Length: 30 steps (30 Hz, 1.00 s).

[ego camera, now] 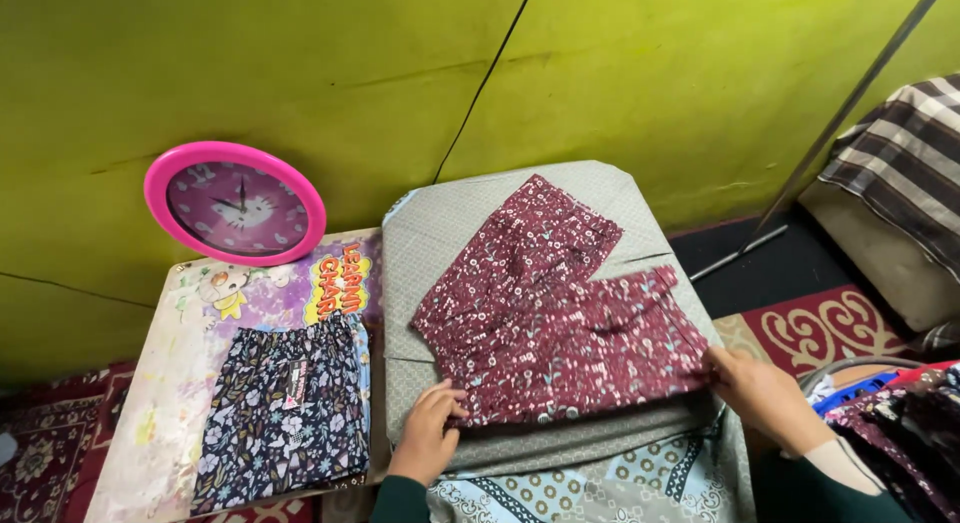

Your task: Folding floral patterned pants and stacking them.

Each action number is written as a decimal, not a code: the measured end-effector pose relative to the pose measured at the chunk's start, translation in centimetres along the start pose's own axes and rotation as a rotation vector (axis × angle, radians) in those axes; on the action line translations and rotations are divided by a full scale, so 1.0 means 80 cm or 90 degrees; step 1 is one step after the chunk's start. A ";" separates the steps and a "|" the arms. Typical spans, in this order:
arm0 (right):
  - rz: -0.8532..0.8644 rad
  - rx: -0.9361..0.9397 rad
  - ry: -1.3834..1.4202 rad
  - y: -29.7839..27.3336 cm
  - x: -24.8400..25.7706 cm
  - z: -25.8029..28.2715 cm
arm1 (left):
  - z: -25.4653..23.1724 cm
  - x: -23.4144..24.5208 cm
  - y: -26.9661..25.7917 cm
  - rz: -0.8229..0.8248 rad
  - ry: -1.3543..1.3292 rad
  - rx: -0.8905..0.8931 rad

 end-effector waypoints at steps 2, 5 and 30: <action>0.016 0.028 -0.011 -0.002 -0.006 0.001 | 0.012 -0.004 -0.004 0.026 0.025 -0.013; -0.001 0.089 -0.006 -0.005 -0.024 0.001 | 0.017 -0.012 -0.015 0.050 0.060 -0.035; -0.125 0.233 0.127 -0.033 0.084 0.289 | -0.129 -0.055 0.093 0.090 0.280 0.022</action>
Point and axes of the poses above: each hand's wrist, its own y-axis towards the middle knuckle, its own x-axis out of the back of the hand, z = x × y, the point moved 7 cm from there along y, towards the middle knuckle, and after that the axes turned 5 degrees about -x, right-handed, at the moved point
